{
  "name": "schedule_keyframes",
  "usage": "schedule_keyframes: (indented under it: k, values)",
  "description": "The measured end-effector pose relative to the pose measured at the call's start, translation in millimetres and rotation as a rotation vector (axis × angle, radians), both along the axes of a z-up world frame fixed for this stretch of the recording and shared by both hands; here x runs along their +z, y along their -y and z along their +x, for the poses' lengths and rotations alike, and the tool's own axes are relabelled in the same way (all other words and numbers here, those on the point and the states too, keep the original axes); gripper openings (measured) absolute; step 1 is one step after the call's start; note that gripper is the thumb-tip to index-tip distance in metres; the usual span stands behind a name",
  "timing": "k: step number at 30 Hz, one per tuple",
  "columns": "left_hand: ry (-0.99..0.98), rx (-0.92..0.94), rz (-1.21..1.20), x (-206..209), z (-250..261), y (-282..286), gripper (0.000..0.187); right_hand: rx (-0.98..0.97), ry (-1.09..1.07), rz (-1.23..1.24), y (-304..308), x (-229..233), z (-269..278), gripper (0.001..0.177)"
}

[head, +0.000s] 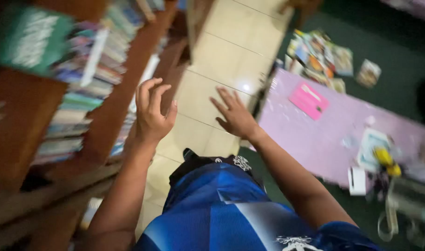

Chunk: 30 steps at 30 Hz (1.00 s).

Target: Sorting and examining various books by picking them up from shelves and a pile on the floor.

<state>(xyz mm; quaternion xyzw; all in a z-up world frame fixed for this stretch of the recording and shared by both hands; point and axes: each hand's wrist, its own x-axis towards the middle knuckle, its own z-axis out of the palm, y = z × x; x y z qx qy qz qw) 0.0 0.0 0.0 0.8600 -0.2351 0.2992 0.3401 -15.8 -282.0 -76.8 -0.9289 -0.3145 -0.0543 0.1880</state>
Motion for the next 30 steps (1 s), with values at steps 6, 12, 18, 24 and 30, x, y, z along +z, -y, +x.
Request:
schedule_keyframes:
  k: [6, 12, 18, 24, 30]
  values:
    - [-0.332, -0.32, -0.115, -49, 5, 122, 0.044, -0.584, -0.105, -0.135, 148, -33, -109, 0.074]
    - [-0.643, -0.538, -0.067, -60, -17, 227, 0.044, -0.948, -0.243, -0.076, 215, -58, -214, 0.074]
    - [-0.705, -0.729, -0.013, -83, -28, 309, 0.041, -1.158, -0.264, 0.055, 241, -60, -275, 0.069]
    - [-0.665, -0.838, 0.148, -84, -30, 368, 0.044, -1.293, -0.249, 0.193, 263, -74, -299, 0.072]
    - [-0.677, -0.889, 0.283, -126, 0, 417, 0.049, -1.375, -0.247, 0.283, 288, -76, -282, 0.072]
